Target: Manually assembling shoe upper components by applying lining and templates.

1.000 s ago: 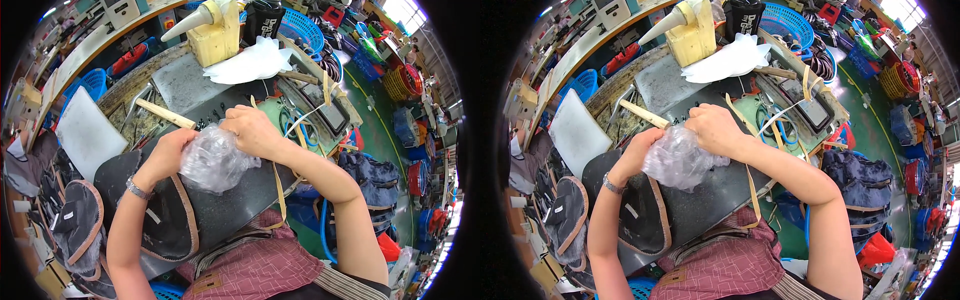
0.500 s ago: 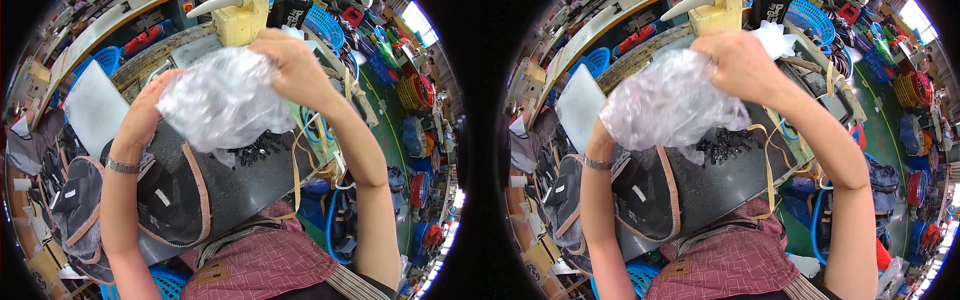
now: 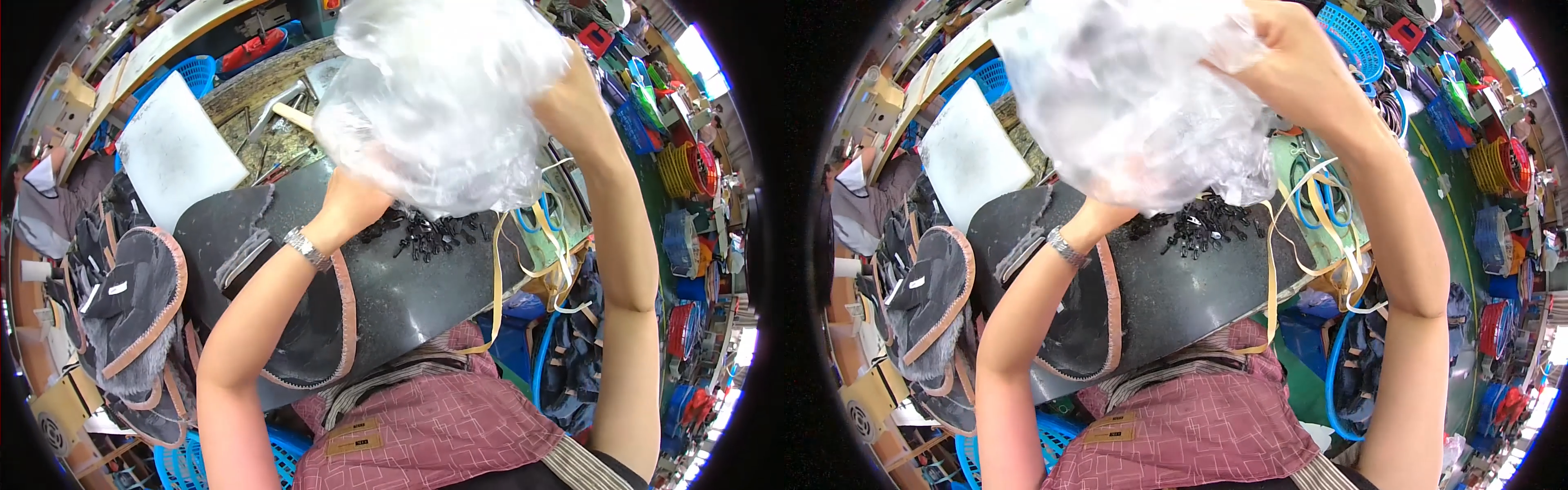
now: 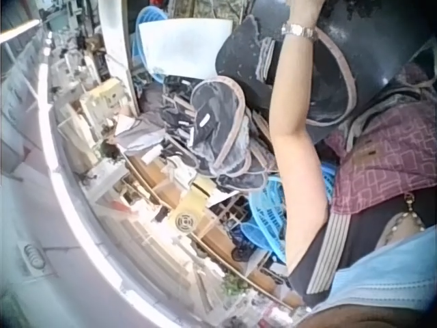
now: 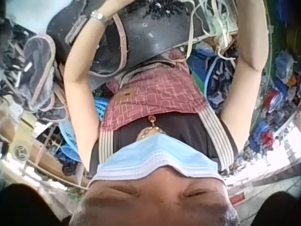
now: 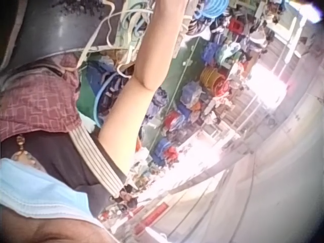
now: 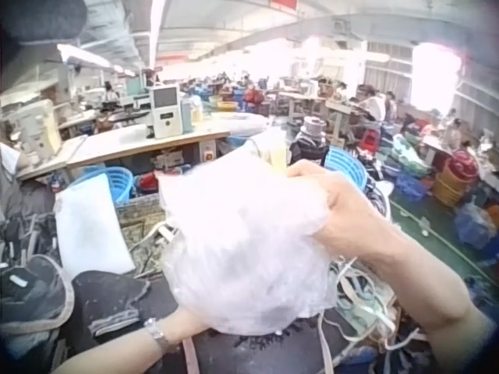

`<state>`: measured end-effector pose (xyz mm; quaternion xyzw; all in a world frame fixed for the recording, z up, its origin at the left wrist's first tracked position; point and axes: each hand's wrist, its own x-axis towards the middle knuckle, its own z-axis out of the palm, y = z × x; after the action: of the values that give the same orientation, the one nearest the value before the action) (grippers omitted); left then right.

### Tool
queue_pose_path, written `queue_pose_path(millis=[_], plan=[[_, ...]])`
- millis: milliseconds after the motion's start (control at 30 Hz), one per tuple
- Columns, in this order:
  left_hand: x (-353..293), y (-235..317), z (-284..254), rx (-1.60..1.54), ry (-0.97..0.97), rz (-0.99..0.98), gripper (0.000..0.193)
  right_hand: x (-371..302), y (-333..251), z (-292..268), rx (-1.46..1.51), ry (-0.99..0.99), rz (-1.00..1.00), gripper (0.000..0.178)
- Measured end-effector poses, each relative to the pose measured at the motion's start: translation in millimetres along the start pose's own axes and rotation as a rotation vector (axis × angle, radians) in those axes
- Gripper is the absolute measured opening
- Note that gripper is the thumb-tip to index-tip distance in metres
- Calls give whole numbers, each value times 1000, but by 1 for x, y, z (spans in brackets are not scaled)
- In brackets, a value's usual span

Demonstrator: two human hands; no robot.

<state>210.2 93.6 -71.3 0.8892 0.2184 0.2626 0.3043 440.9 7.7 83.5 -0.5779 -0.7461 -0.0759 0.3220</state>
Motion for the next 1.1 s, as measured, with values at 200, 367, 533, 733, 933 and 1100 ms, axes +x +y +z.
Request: queue_pose_path(millis=[200, 367, 533, 733, 933, 1100], plan=[[13, 7, -19, -318, -141, -305, 18, -12, -3, -15, 478, 211, 523, 29], [14, 15, -25, -491, -172, -278, 11, -13, -16, -2, 354, 212, 445, 22], [14, 1, -27, -780, -139, -388, 7, -11, -4, 0, 282, 192, 552, 24], [-6, -4, -32, -948, -192, -483, 14, -30, 20, 3, 519, 156, 665, 26], [-9, -1, -26, -1113, -113, -517, 12, -6, 5, -3, 1022, 215, 623, 27], [-10, -10, -20, -1288, -89, -693, 10, -6, 29, 14, 669, 15, 700, 25]])
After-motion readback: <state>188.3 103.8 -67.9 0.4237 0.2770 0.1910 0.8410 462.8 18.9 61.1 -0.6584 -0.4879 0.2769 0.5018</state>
